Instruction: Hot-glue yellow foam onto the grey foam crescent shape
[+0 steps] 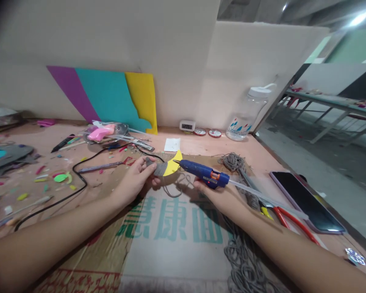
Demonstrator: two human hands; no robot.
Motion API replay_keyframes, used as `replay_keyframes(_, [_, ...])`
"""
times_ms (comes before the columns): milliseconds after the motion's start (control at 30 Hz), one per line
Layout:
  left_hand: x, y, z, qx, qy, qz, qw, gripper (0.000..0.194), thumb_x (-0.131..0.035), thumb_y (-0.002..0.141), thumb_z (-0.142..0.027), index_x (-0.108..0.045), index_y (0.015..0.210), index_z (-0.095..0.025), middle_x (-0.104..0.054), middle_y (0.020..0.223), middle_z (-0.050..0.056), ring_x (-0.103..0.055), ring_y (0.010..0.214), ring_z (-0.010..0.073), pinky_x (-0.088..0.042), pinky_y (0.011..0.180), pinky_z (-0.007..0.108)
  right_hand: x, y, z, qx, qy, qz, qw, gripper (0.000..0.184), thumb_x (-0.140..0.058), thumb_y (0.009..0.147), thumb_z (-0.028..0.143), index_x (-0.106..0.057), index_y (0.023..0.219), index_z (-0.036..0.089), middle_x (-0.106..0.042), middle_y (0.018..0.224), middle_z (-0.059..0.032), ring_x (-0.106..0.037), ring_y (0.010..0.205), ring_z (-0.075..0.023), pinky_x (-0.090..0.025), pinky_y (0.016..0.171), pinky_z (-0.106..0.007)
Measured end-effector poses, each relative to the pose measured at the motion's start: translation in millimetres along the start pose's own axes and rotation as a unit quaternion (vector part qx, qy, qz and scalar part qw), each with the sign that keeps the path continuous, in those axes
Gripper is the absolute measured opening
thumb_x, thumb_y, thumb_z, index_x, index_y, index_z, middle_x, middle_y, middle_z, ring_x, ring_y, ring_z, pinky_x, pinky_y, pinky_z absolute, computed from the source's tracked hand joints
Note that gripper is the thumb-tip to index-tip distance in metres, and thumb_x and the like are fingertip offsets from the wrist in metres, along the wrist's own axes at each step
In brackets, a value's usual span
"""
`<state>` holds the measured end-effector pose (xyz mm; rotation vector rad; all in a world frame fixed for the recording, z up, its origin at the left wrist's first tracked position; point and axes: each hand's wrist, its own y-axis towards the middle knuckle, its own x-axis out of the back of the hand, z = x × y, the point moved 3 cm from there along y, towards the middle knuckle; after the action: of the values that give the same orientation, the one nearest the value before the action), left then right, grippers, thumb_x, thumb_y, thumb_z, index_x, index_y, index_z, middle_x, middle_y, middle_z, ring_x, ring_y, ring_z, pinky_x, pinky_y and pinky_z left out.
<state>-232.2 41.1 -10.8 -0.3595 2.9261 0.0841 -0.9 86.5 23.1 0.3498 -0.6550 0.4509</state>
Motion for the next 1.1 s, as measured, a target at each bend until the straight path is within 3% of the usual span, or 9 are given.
replay_keyframes(67, [0.7,-0.5,1.6,-0.011,0.035,0.007,0.999,0.035,-0.058,0.081,-0.043,-0.040,0.101,-0.020,-0.053,0.056,-0.008,-0.055,0.040,0.0112,-0.043,0.037,0.019,-0.7,0.0,-3.0,-0.019,-0.022,-0.005,1.000,0.028,-0.056,0.082,0.047,-0.067,0.080,0.021,-0.070,0.078,-0.0041,-0.067,0.076,-0.0250,-0.055,0.071,-0.037])
replay_keyframes(167, [0.9,-1.9,3.8,-0.038,0.070,0.019,0.997,0.034,-0.055,0.084,-0.042,-0.040,0.106,-0.021,-0.053,0.058,-0.008,-0.053,0.040,0.0090,-0.042,0.038,0.018,-3.4,-0.1,-5.9,0.000,-0.003,0.005,1.000,0.029,-0.055,0.083,0.047,-0.070,0.084,0.022,-0.071,0.083,-0.0049,-0.067,0.082,-0.0257,-0.055,0.075,-0.037])
replay_keyframes(333, [-0.8,-0.8,1.3,-0.058,0.036,0.020,0.997,0.041,-0.069,0.074,-0.034,-0.049,0.106,-0.018,-0.065,0.096,0.005,-0.064,0.071,0.0126,-0.053,0.056,0.021,-4.5,1.9,-9.3,0.030,-0.001,0.033,0.999,0.031,-0.053,0.085,0.045,-0.067,0.075,0.020,-0.069,0.079,-0.0048,-0.065,0.074,-0.0224,-0.054,0.071,-0.034])
replay_keyframes(533, [1.0,0.9,-0.8,-0.001,0.049,-0.006,0.999,0.037,-0.069,0.068,-0.044,-0.057,0.082,-0.011,-0.062,0.061,0.001,-0.059,0.054,0.0130,-0.050,0.053,0.025,-5.8,3.9,-6.2,0.027,-0.003,0.033,0.999,0.030,-0.055,0.082,0.046,-0.066,0.077,0.019,-0.069,0.079,-0.0061,-0.065,0.073,-0.0230,-0.053,0.068,-0.035])
replay_keyframes(700, [0.9,-0.7,-3.2,-0.003,0.084,0.002,0.996,0.034,-0.064,0.071,-0.045,-0.058,0.071,-0.012,-0.060,0.056,0.002,-0.056,0.051,0.0116,-0.046,0.051,0.023,-8.4,4.2,-0.6,0.037,-0.003,0.034,0.999,0.026,-0.057,0.079,0.046,-0.063,0.076,0.021,-0.067,0.077,-0.0053,-0.065,0.072,-0.0236,-0.054,0.066,-0.035])
replay_keyframes(933, [0.5,-1.0,-5.1,-0.009,0.098,-0.001,0.995,0.033,-0.064,0.071,-0.046,-0.057,0.070,-0.013,-0.058,0.054,-0.001,-0.055,0.050,0.0113,-0.044,0.050,0.022,-6.8,4.0,2.1,0.059,-0.004,0.005,0.998,0.022,-0.057,0.078,0.043,-0.061,0.078,0.021,-0.065,0.071,-0.0032,-0.064,0.066,-0.0212,-0.053,0.060,-0.031])
replay_keyframes(1100, [1.1,-0.7,-4.4,-0.008,0.098,-0.002,0.995,0.034,-0.064,0.070,-0.046,-0.058,0.070,-0.013,-0.058,0.055,0.000,-0.055,0.050,0.0117,-0.044,0.050,0.022,-7.0,4.5,1.9,0.067,-0.011,0.006,0.998,0.022,-0.057,0.079,0.041,-0.063,0.083,0.021,-0.070,0.084,-0.0057,-0.066,0.077,-0.0235,-0.055,0.072,-0.034])
